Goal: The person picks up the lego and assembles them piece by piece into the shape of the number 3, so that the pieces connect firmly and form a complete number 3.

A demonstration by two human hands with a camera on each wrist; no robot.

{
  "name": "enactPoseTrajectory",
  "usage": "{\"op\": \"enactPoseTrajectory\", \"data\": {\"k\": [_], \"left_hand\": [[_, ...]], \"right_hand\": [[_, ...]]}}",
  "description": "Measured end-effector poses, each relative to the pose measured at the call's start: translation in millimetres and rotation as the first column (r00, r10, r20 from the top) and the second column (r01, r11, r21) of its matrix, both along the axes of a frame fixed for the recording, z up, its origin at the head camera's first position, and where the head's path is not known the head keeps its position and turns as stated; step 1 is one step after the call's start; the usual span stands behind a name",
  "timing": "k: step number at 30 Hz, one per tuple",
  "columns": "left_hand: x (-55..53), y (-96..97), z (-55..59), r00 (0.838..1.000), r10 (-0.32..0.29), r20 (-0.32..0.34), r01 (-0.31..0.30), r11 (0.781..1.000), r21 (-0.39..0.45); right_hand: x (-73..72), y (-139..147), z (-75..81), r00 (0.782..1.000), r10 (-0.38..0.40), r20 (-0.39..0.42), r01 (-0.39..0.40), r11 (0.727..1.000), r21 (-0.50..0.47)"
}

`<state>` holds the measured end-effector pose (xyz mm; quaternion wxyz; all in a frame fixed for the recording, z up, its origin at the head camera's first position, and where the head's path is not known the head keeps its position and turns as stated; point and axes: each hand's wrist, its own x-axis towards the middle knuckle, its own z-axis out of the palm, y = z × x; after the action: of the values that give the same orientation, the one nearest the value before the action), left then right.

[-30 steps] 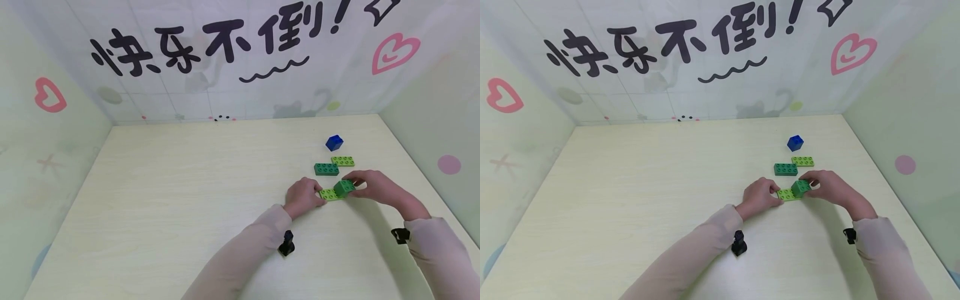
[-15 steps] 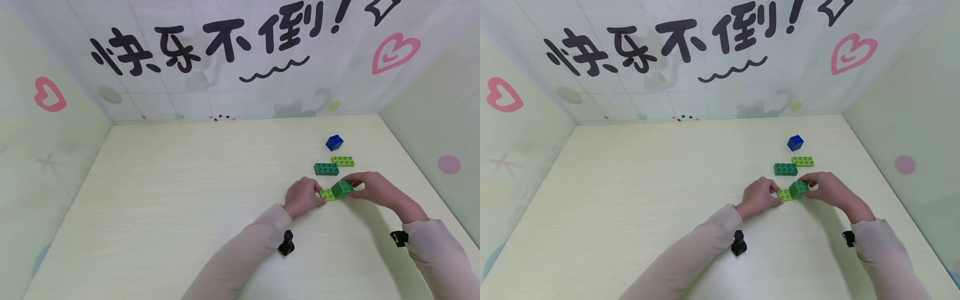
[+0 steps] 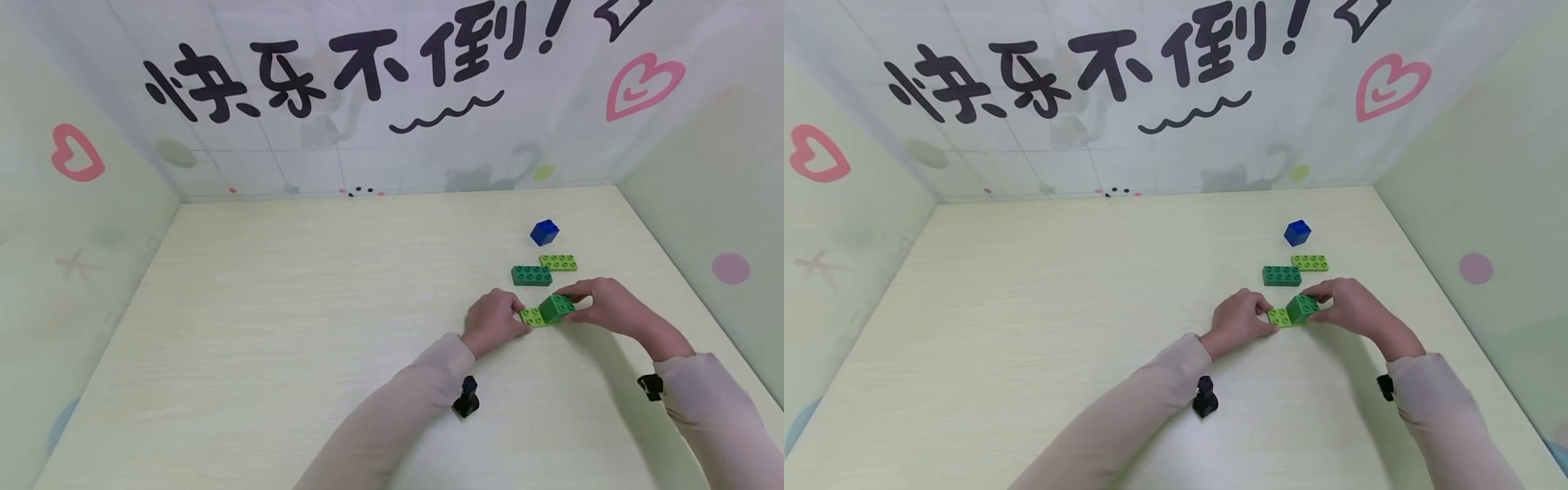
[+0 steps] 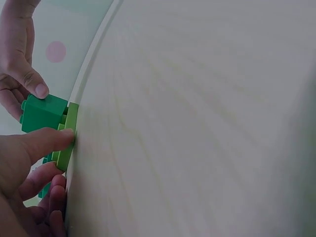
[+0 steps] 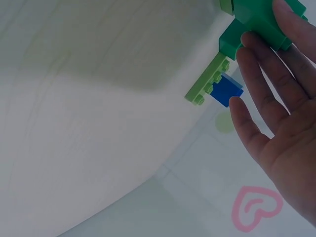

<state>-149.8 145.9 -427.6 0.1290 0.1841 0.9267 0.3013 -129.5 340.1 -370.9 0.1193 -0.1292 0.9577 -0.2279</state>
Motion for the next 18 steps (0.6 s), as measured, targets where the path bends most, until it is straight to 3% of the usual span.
{"op": "enactPoseTrajectory", "data": {"k": [18], "left_hand": [[-2.1,1.2,-2.7,1.000,-0.009,0.002,0.009,1.000,-0.006]], "right_hand": [[-6.9,4.2,-7.3,1.000,-0.011,0.020,0.013,0.996,-0.087]]}}
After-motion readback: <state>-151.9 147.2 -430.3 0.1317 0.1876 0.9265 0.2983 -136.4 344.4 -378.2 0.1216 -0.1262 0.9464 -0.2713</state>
